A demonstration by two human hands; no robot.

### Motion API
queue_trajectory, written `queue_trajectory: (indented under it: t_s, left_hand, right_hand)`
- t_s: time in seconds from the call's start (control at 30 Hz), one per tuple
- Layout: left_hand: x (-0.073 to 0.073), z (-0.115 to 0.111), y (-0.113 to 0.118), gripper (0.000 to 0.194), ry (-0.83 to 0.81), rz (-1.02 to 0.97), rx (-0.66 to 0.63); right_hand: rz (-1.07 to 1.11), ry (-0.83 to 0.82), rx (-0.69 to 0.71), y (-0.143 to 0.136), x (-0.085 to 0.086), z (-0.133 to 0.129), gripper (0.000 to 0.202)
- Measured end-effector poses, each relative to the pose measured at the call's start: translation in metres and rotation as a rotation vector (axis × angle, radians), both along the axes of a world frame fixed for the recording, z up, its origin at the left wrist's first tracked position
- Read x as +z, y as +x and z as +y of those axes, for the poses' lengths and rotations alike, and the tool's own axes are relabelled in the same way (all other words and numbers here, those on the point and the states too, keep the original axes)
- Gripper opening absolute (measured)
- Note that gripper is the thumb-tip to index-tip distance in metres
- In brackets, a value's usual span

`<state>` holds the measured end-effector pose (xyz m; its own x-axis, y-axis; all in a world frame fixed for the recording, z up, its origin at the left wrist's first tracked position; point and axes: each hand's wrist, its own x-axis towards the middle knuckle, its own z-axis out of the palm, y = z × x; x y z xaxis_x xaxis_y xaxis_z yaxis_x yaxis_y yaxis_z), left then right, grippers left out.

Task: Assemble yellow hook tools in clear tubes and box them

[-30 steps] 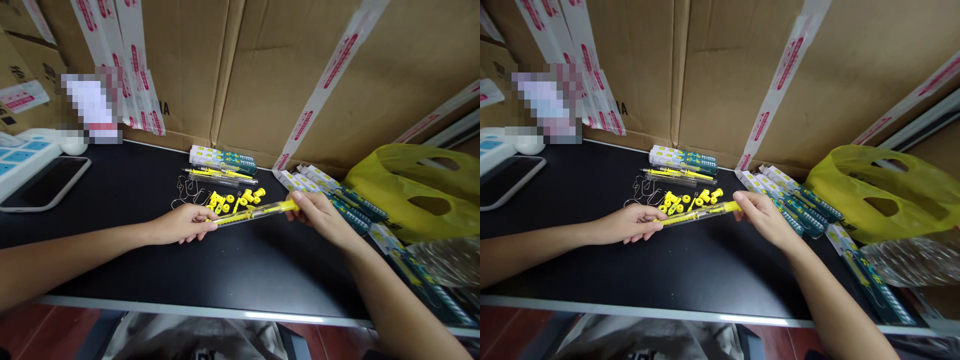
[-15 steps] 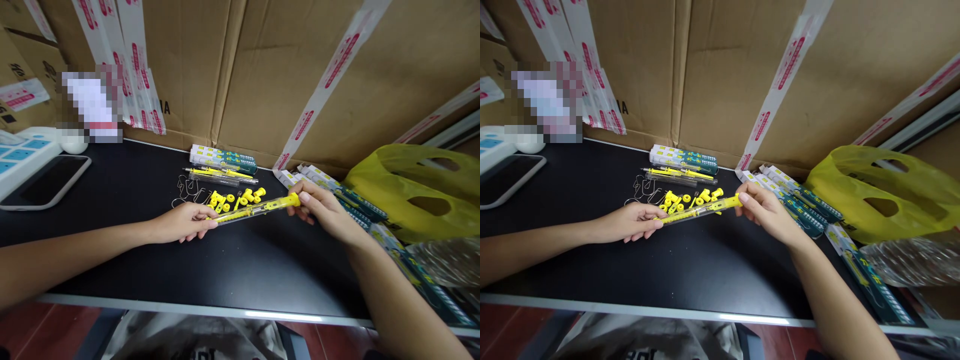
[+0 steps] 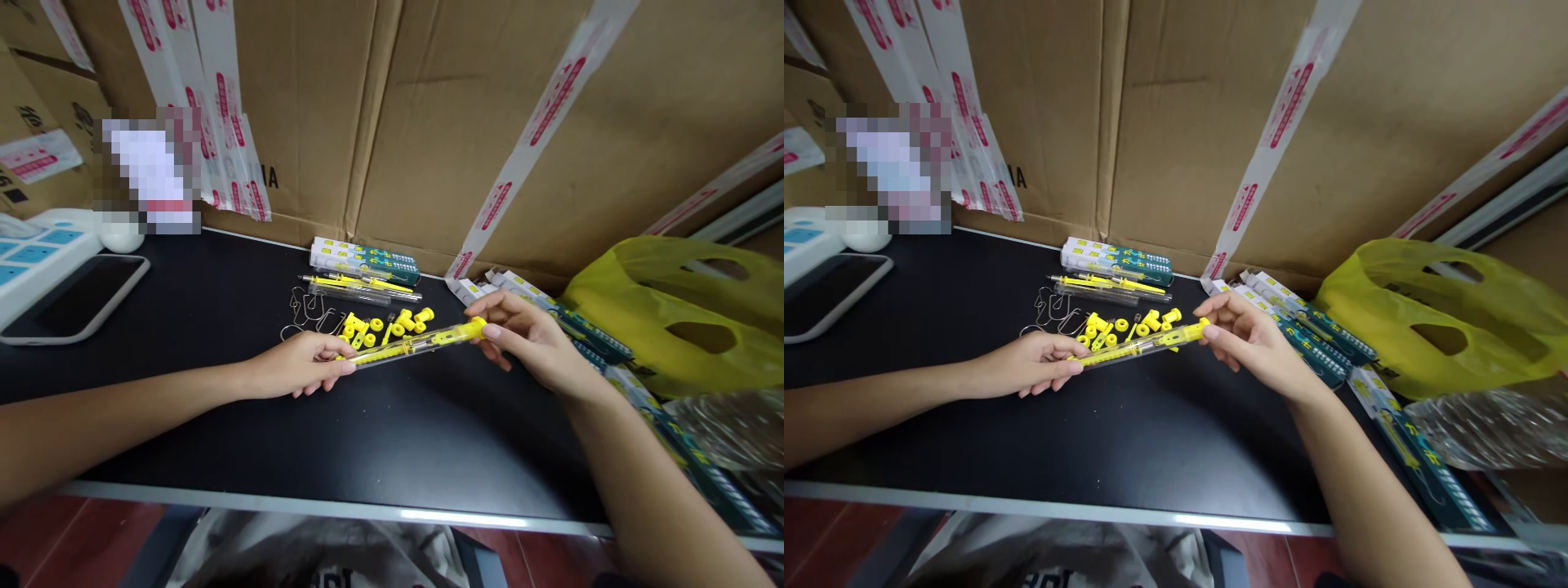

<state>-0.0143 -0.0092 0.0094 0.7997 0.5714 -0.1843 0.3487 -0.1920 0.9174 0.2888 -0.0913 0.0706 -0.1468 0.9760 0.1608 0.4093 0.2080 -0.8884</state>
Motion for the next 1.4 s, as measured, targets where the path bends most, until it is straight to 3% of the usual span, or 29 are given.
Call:
queue_trajectory:
  t_s: [0.53, 0.83, 1.17, 1.4]
  left_hand:
    - [-0.002, 0.0, 0.001, 0.04, 0.0, -0.015, 0.006]
    - [-0.001, -0.001, 0.0, 0.041, 0.007, -0.001, 0.015]
    - [0.0, -0.001, 0.001, 0.039, 0.006, 0.002, 0.012]
    - [0.001, -0.001, 0.001, 0.037, 0.001, 0.006, 0.008]
  right_hand:
    - [0.116, 0.002, -0.088, 0.001, 0.001, 0.001, 0.016]
    - [0.189, -0.007, -0.122, -0.005, -0.003, 0.001, 0.023]
    - [0.184, -0.199, 0.027, -0.006, 0.009, -0.006, 0.027]
    - [0.05, -0.122, 0.005, -0.002, 0.005, -0.003, 0.022]
